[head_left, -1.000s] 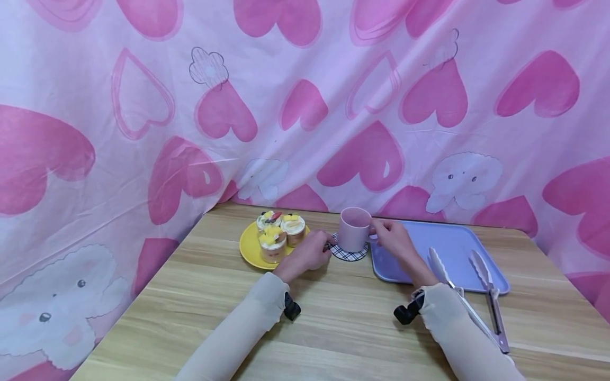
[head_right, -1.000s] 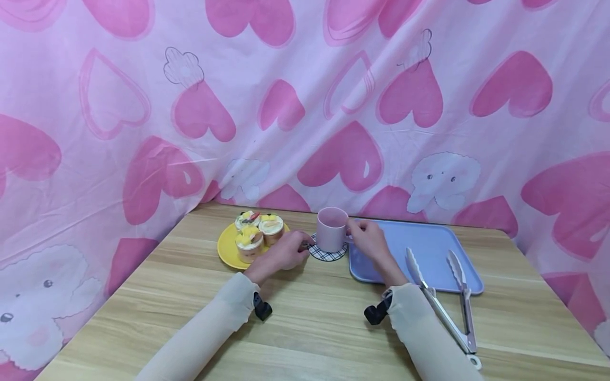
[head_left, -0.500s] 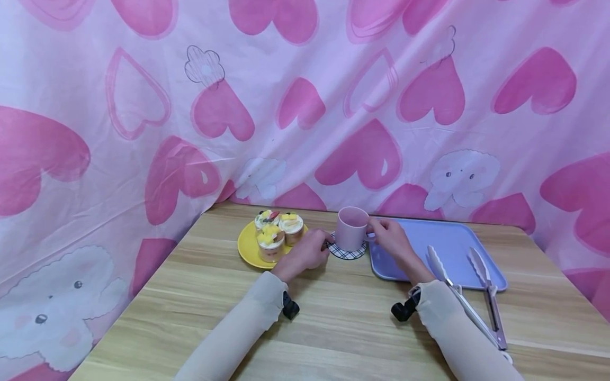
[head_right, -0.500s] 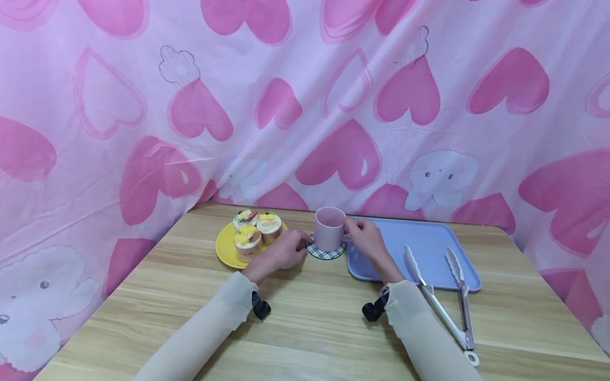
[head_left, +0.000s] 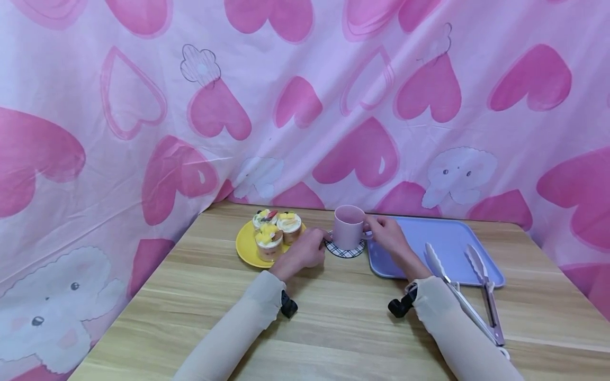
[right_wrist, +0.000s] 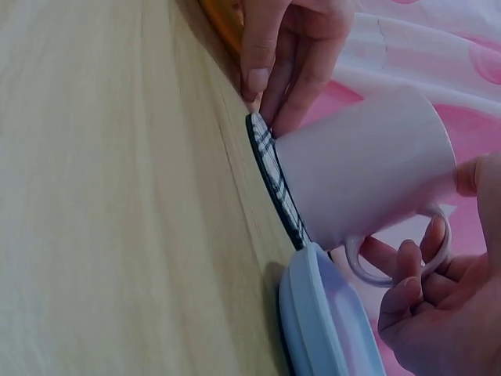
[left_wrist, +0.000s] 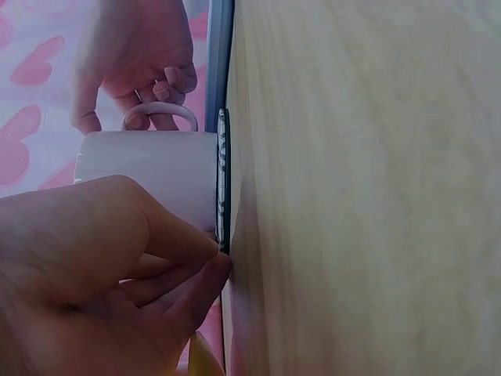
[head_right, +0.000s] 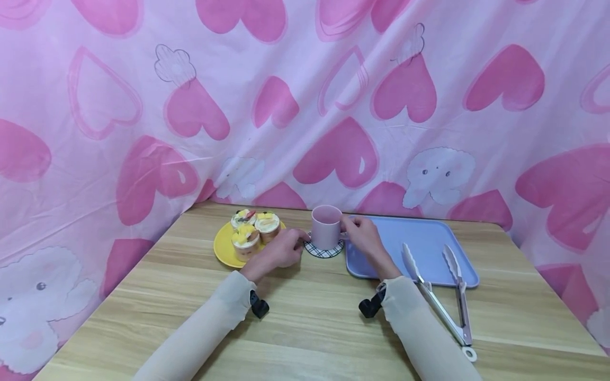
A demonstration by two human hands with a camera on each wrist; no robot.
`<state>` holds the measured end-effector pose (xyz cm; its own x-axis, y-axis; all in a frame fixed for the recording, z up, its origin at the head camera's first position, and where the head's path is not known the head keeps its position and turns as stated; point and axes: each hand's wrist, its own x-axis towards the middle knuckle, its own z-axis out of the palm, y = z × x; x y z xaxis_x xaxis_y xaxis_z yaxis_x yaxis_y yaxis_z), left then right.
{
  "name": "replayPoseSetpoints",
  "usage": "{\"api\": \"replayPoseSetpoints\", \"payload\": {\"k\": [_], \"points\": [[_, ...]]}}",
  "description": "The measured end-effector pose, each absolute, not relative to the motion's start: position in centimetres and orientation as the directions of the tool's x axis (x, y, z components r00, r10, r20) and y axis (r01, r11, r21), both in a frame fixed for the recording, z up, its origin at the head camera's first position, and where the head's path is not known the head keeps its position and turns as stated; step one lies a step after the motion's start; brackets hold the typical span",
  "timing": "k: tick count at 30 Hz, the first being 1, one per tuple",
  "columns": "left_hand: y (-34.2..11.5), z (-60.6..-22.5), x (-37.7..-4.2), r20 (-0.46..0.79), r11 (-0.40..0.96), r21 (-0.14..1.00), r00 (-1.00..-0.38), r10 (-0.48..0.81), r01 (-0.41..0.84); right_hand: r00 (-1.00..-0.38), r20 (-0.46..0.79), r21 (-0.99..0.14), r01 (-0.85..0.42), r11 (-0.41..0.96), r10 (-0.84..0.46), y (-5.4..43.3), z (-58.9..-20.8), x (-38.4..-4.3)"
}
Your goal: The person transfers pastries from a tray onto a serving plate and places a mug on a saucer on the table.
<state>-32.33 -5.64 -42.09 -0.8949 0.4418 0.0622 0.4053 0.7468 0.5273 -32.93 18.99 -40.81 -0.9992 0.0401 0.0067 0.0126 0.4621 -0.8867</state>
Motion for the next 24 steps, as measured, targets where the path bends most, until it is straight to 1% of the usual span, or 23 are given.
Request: {"api": "replayPoseSetpoints", "payload": {"k": [6,8,13,20,24], "points": [[-5.59,-41.93,-32.15,0.064,0.746,0.522,-0.892,0.448,0.413,-0.999,-0.01,-0.882,0.027,0.47,0.038,19.06,-40.51,-32.66],[-5.59,-41.51,-31.9,0.055,0.751,0.516,-0.89,0.452,0.413,-1.0,-0.02,-0.88,0.028,0.473,0.023,19.12,-40.26,-32.56],[-5.77,-41.93,-32.46,0.055,0.745,0.515,-0.884,0.464,0.423,-0.999,-0.04,-0.877,0.017,0.48,-0.037,19.27,-39.95,-32.66],[-5.9,-41.32,-31.75,0.015,0.769,0.513,-0.9,0.436,0.382,-0.998,-0.001,-0.89,-0.027,0.455,-0.061,18.9,-40.39,-32.7],[-6.11,-41.55,-31.81,0.009,0.767,0.511,-0.895,0.446,0.387,-0.996,0.01,-0.887,-0.049,0.459,-0.086,19.19,-40.56,-32.39]]}}
